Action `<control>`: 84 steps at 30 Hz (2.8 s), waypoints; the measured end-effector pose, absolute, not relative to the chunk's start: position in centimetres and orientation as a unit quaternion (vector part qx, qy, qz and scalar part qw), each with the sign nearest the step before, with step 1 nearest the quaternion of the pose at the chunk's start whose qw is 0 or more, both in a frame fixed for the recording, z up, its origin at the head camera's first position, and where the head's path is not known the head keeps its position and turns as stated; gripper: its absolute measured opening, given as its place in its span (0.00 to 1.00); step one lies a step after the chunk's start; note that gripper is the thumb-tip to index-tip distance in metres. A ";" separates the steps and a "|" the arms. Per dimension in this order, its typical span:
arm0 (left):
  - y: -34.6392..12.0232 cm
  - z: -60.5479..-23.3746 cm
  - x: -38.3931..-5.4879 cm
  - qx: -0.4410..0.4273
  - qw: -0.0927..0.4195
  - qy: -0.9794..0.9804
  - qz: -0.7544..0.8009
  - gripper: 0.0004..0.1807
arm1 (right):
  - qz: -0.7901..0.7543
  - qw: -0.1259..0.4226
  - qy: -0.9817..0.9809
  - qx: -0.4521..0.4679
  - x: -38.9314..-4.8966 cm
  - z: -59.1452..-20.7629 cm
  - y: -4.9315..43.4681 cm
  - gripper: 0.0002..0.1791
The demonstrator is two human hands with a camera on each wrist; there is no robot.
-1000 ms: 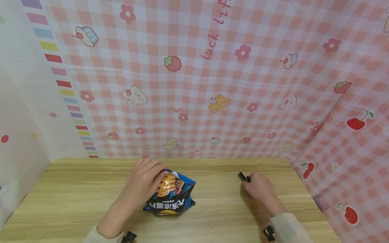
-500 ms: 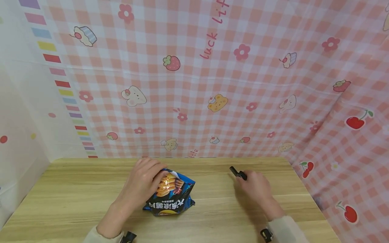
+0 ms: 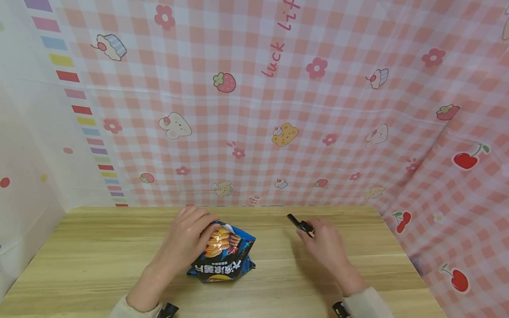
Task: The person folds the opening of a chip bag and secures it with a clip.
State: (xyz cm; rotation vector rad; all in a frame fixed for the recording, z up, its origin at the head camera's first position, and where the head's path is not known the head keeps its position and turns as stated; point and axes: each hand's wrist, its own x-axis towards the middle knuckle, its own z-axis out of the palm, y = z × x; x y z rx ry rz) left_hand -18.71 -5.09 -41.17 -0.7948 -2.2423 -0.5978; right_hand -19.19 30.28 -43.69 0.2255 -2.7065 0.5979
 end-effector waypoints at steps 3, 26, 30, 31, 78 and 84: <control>-5.1 -41.2 -18.7 -0.304 0.337 -0.861 -0.229 0.06 | 0.220 0.199 -0.950 0.095 -19.1 -43.6 29.7 0.10; -5.1 -41.1 -18.7 -0.303 0.332 -0.864 -0.228 0.06 | 0.310 0.298 -0.876 0.219 -18.2 -43.5 25.2 0.14; -5.1 -41.1 -18.6 -0.304 0.334 -0.864 -0.223 0.06 | 0.320 0.301 -0.867 0.237 -17.9 -43.3 24.6 0.15; -5.1 -41.0 -18.6 -0.304 0.334 -0.864 -0.223 0.06 | 0.323 0.298 -0.866 0.239 -17.9 -43.2 24.4 0.15; -5.3 -41.0 -18.8 -0.319 0.343 -0.854 -0.227 0.06 | 0.342 0.294 -0.800 0.395 -19.4 -41.7 19.9 0.14; -5.4 -41.0 -18.8 -0.322 0.342 -0.852 -0.230 0.06 | 0.344 0.288 -0.804 0.391 -19.5 -41.7 19.6 0.13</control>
